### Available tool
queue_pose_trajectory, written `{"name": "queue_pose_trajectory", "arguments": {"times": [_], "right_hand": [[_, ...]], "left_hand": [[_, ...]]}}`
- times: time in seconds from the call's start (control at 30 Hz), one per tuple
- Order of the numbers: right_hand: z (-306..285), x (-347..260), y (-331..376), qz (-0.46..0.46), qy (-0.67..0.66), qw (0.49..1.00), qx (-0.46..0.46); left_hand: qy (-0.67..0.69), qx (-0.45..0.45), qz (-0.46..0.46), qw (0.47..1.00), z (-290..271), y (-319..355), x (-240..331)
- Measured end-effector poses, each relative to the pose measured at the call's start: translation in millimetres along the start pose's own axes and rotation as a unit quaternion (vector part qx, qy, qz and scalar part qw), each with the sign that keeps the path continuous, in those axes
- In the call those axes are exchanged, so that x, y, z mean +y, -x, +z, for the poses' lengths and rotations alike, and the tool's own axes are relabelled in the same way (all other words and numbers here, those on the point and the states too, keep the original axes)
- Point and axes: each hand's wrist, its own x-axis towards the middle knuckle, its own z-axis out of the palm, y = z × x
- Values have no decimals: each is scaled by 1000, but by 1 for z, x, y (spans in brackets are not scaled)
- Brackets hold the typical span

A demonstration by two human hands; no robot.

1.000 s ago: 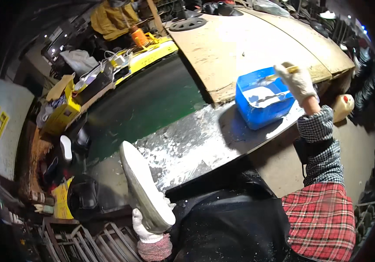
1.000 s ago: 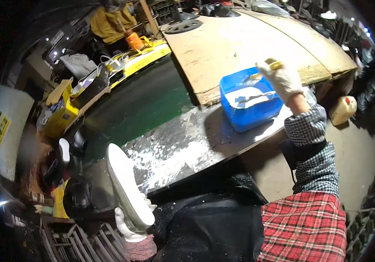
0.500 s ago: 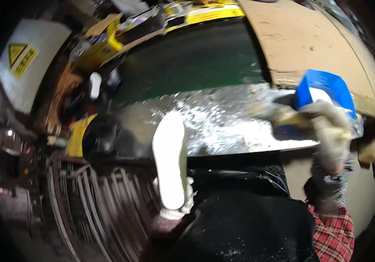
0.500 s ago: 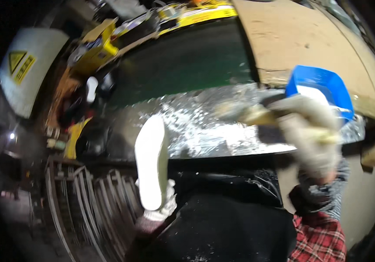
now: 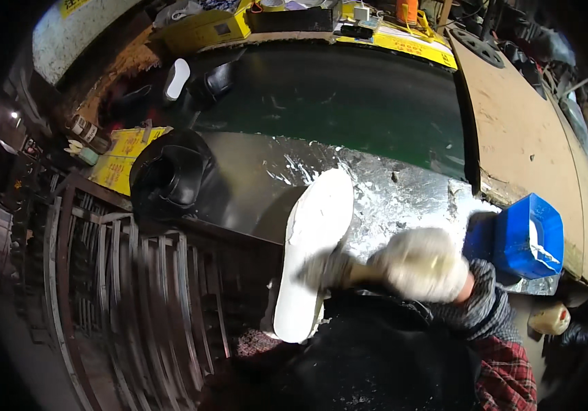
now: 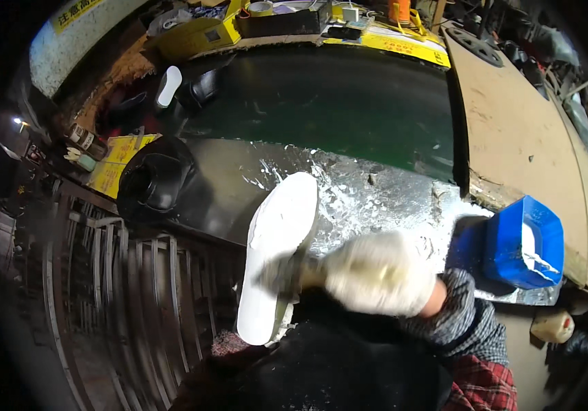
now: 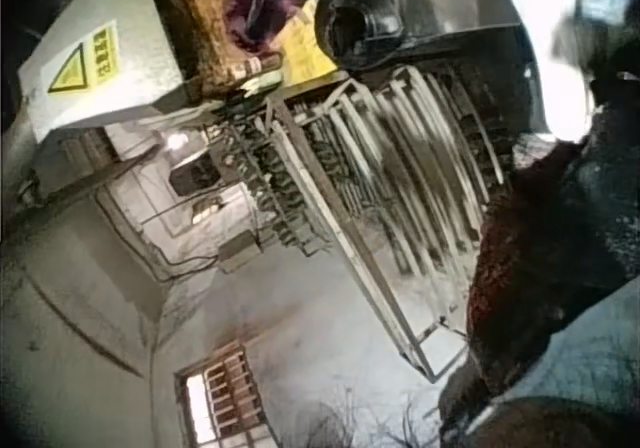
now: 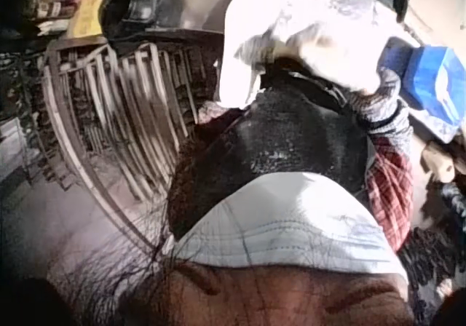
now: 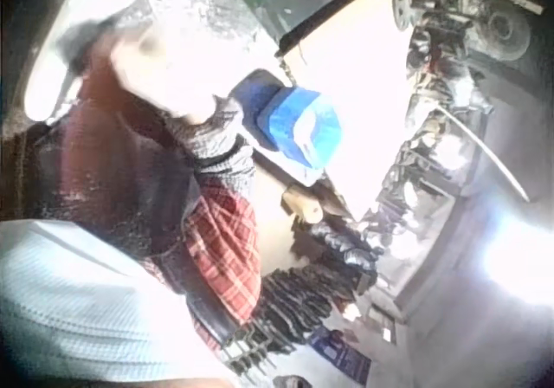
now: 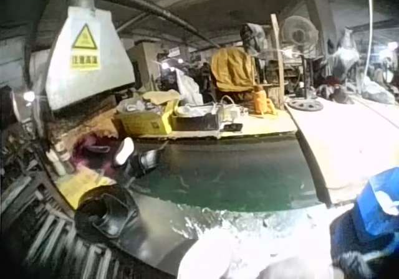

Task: Apply glue to the edges and surfaces of shoe components using a brush.

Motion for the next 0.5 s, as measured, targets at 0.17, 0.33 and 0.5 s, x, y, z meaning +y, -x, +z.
{"name": "queue_pose_trajectory", "arguments": {"times": [0.17, 0.33, 0.5], "right_hand": [[-12, 11, -55, 184, -96, 967, 148], [10, -28, -53, -94, 11, 987, -133], [21, -47, -38, 163, -139, 976, -40]], "left_hand": [[-50, -37, 32, 998, 15, -9, -2], [139, 37, 95, 985, 26, -2, -14], [52, -153, -14, 987, 41, -17, 0]]}}
